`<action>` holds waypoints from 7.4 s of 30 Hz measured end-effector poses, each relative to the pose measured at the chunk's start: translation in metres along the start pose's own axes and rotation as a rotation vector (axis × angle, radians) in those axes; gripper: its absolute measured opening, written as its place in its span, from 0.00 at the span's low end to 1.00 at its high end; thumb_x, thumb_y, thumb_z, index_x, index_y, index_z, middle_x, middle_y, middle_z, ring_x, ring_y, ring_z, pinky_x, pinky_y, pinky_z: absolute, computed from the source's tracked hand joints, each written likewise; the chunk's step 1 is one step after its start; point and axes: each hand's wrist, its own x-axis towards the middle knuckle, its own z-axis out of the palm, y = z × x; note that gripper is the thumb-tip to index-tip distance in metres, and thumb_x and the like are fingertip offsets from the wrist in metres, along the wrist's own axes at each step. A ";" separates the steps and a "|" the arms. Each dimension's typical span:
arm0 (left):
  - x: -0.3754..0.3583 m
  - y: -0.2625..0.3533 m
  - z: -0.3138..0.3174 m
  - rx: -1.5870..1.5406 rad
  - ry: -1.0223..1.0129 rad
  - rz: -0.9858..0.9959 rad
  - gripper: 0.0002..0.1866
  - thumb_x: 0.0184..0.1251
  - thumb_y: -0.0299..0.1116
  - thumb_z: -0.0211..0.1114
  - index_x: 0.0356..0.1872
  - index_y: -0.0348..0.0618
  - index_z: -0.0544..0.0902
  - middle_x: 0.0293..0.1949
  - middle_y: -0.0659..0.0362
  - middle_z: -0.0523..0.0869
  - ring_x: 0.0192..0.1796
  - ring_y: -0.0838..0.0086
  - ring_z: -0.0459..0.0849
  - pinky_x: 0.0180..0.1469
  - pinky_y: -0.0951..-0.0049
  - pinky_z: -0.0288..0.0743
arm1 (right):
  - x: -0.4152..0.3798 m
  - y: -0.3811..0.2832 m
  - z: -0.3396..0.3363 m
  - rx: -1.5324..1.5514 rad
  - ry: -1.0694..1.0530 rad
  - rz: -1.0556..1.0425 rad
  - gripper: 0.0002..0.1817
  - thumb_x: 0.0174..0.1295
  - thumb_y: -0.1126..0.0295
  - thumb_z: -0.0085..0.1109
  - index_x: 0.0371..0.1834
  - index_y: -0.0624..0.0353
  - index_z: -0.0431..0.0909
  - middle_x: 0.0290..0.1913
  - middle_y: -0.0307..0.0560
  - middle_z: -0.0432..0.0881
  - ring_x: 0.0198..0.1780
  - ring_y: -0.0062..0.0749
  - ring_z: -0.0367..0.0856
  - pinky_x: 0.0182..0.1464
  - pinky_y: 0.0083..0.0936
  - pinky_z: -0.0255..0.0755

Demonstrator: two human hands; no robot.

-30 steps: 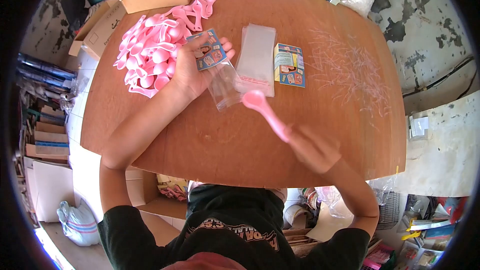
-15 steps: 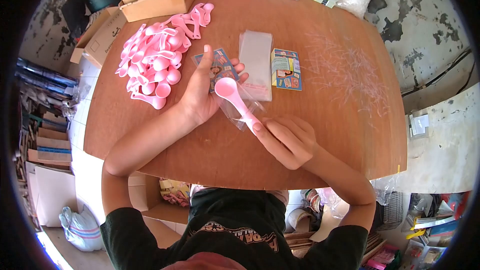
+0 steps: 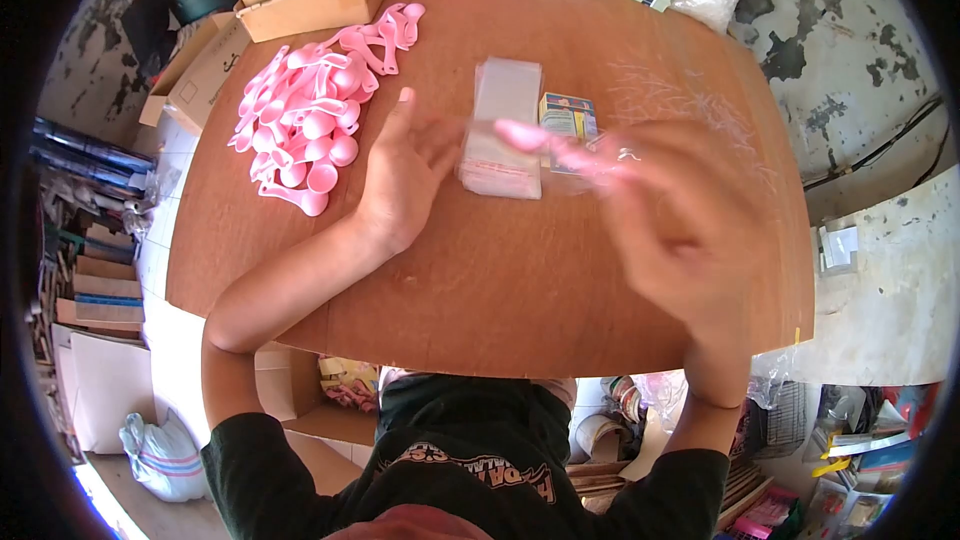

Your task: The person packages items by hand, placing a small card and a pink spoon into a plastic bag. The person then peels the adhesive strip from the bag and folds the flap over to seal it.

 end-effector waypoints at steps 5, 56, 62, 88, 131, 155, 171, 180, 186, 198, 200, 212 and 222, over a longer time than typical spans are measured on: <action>-0.008 -0.001 0.011 0.379 0.042 0.466 0.32 0.70 0.43 0.58 0.68 0.40 0.59 0.60 0.54 0.69 0.65 0.68 0.66 0.71 0.65 0.53 | 0.040 0.016 -0.001 -0.020 -0.198 0.102 0.06 0.58 0.80 0.60 0.38 0.68 0.83 0.35 0.49 0.85 0.36 0.32 0.83 0.40 0.24 0.75; -0.049 0.003 0.028 0.435 -0.573 0.491 0.19 0.73 0.23 0.53 0.63 0.35 0.67 0.39 0.51 0.87 0.40 0.71 0.87 0.42 0.76 0.81 | -0.004 0.169 -0.037 1.623 -0.012 0.215 0.14 0.60 0.63 0.54 0.44 0.61 0.76 0.42 0.42 0.82 0.35 0.29 0.79 0.37 0.26 0.73; -0.049 0.008 0.031 0.583 -0.459 0.458 0.12 0.71 0.26 0.58 0.52 0.32 0.76 0.39 0.51 0.87 0.40 0.74 0.87 0.40 0.77 0.80 | -0.079 0.292 -0.016 -0.849 -0.122 0.644 0.17 0.52 0.72 0.57 0.46 0.56 0.83 0.43 0.41 0.84 0.37 0.28 0.81 0.38 0.27 0.74; -0.027 0.005 0.020 0.645 -0.633 0.342 0.25 0.62 0.19 0.65 0.60 0.38 0.69 0.46 0.54 0.84 0.50 0.75 0.83 0.52 0.74 0.77 | -0.005 0.028 0.057 0.456 -0.094 0.282 0.04 0.58 0.76 0.62 0.35 0.65 0.83 0.31 0.44 0.85 0.33 0.21 0.81 0.37 0.19 0.73; -0.014 0.011 0.004 0.497 -0.693 0.112 0.05 0.70 0.25 0.57 0.43 0.37 0.79 0.43 0.58 0.83 0.44 0.78 0.84 0.46 0.76 0.79 | -0.048 0.062 0.066 1.127 -0.107 0.392 0.10 0.59 0.81 0.61 0.44 0.67 0.80 0.45 0.46 0.79 0.43 0.25 0.82 0.45 0.20 0.78; -0.084 0.033 0.002 1.448 -1.101 -0.040 0.13 0.66 0.38 0.63 0.48 0.45 0.81 0.33 0.54 0.87 0.33 0.65 0.86 0.37 0.67 0.78 | 0.011 0.102 0.129 -0.180 -0.696 0.099 0.05 0.46 0.70 0.65 0.26 0.58 0.85 0.30 0.48 0.85 0.35 0.42 0.83 0.41 0.36 0.74; 0.006 -0.020 -0.027 1.277 -0.195 0.692 0.13 0.51 0.15 0.55 0.39 0.38 0.73 0.23 0.51 0.76 0.22 0.64 0.77 0.26 0.64 0.70 | 0.022 0.113 0.134 -0.075 -0.747 0.130 0.07 0.46 0.73 0.66 0.29 0.61 0.86 0.30 0.53 0.85 0.35 0.42 0.85 0.40 0.35 0.76; 0.006 -0.019 -0.027 1.463 -0.306 1.002 0.17 0.43 0.16 0.52 0.39 0.36 0.75 0.29 0.50 0.77 0.29 0.57 0.76 0.35 0.60 0.71 | 0.025 0.123 0.123 -0.020 -0.812 0.094 0.08 0.51 0.78 0.56 0.32 0.60 0.85 0.36 0.53 0.85 0.42 0.47 0.82 0.47 0.41 0.73; -0.005 -0.007 -0.019 1.174 -0.228 0.449 0.10 0.63 0.31 0.58 0.42 0.39 0.75 0.35 0.51 0.83 0.33 0.67 0.82 0.38 0.65 0.73 | 0.026 0.087 0.095 -0.028 -0.552 0.060 0.04 0.58 0.75 0.55 0.32 0.62 0.80 0.32 0.50 0.82 0.39 0.44 0.80 0.44 0.39 0.70; 0.007 -0.014 -0.021 0.116 -0.478 -0.311 0.23 0.73 0.32 0.52 0.64 0.31 0.63 0.57 0.45 0.77 0.58 0.60 0.79 0.62 0.64 0.74 | -0.030 0.062 0.060 -0.291 -0.383 0.203 0.14 0.52 0.74 0.65 0.43 0.58 0.79 0.41 0.44 0.78 0.40 0.43 0.80 0.41 0.35 0.74; 0.009 -0.015 -0.020 0.127 -0.478 -0.331 0.24 0.72 0.30 0.53 0.64 0.29 0.61 0.55 0.45 0.78 0.56 0.59 0.80 0.62 0.63 0.74 | -0.037 0.074 0.057 -0.270 -0.404 0.171 0.13 0.53 0.75 0.65 0.44 0.60 0.79 0.45 0.46 0.79 0.41 0.44 0.81 0.41 0.34 0.75; 0.008 -0.013 -0.028 0.083 -0.505 -0.283 0.31 0.66 0.30 0.60 0.66 0.27 0.59 0.53 0.42 0.79 0.57 0.57 0.80 0.62 0.65 0.74 | -0.047 0.045 0.031 -0.210 -0.249 0.264 0.06 0.57 0.78 0.63 0.37 0.63 0.83 0.31 0.50 0.82 0.28 0.37 0.80 0.31 0.24 0.73; 0.006 -0.020 -0.028 0.071 -0.473 -0.190 0.27 0.69 0.28 0.60 0.66 0.31 0.62 0.56 0.45 0.78 0.60 0.62 0.78 0.62 0.66 0.75 | -0.089 0.065 0.036 0.326 -0.113 0.837 0.06 0.63 0.75 0.60 0.38 0.68 0.82 0.32 0.47 0.85 0.30 0.23 0.83 0.32 0.15 0.75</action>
